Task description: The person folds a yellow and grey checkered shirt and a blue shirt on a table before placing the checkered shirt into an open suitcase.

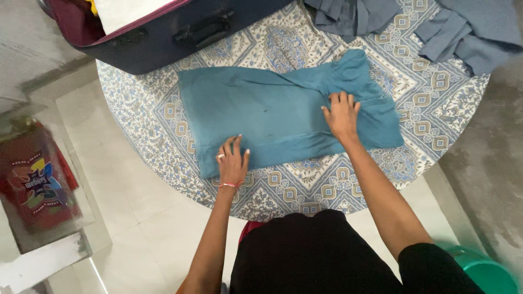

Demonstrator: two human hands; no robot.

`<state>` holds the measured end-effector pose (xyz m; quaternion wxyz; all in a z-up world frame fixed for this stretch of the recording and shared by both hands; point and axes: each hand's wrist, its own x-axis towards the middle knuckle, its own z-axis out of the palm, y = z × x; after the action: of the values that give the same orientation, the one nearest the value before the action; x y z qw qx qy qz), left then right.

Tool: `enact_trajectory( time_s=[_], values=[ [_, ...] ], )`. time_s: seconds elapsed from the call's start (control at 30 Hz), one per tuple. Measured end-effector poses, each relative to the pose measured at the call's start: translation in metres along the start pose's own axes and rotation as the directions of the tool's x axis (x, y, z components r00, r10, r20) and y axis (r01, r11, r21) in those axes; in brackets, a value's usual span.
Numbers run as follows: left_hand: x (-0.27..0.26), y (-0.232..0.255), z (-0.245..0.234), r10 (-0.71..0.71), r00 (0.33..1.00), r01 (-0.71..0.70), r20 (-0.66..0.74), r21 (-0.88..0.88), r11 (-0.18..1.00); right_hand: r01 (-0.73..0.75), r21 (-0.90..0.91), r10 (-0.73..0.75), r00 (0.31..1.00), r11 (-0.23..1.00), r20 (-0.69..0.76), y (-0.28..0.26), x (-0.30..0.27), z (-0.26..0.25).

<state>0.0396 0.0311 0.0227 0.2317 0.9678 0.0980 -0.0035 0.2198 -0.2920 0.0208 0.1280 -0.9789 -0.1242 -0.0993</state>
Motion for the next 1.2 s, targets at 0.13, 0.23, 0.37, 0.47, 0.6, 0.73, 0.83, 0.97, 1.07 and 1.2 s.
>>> enact_trajectory(
  time_s=[0.13,0.23,0.37,0.47,0.6,0.73,0.83,0.97,1.07,1.2],
  values=[
    [0.051,-0.018,-0.015,0.027,0.998,-0.027,-0.058,0.005,1.0,-0.035,-0.008,0.035,0.999,0.999,-0.01,0.005,0.014,0.004],
    [0.089,-0.03,-0.02,0.099,0.988,-0.095,-0.116,0.044,0.995,-0.021,0.105,0.019,1.0,0.994,0.021,0.005,0.021,-0.001],
    [0.145,-0.045,-0.02,0.212,0.965,-0.191,-0.155,0.137,0.972,-0.013,0.072,0.012,1.0,0.997,0.02,-0.004,0.03,-0.006],
    [0.183,-0.053,-0.02,0.141,0.989,-0.133,-0.053,0.133,0.982,-0.042,0.049,0.042,0.999,0.998,0.007,-0.008,0.031,-0.007],
    [0.235,-0.069,-0.019,0.259,0.961,-0.212,-0.098,0.341,0.916,-0.046,0.061,0.047,0.999,0.997,-0.015,-0.008,0.032,-0.008],
    [0.263,-0.09,-0.023,0.327,0.939,-0.24,-0.105,0.482,0.843,-0.065,0.099,0.069,0.997,0.993,-0.042,-0.008,0.033,-0.01],
    [0.275,-0.097,-0.032,0.335,0.94,-0.271,-0.057,0.467,0.841,-0.15,0.091,0.15,0.989,0.984,0.002,-0.009,0.043,-0.009],
    [0.269,-0.094,-0.054,0.385,0.923,-0.338,-0.013,0.452,0.826,-0.199,0.27,0.231,0.968,0.942,-0.094,-0.007,0.05,-0.01],
    [0.25,-0.089,-0.073,0.52,0.844,-0.411,-0.132,0.465,0.784,-0.128,0.312,0.192,0.964,0.941,-0.184,-0.005,0.052,-0.014],
    [0.216,-0.093,-0.081,0.535,0.83,-0.416,-0.157,0.464,0.782,-0.115,0.255,0.17,0.964,0.96,-0.206,-0.005,0.053,-0.027]
  ],
)
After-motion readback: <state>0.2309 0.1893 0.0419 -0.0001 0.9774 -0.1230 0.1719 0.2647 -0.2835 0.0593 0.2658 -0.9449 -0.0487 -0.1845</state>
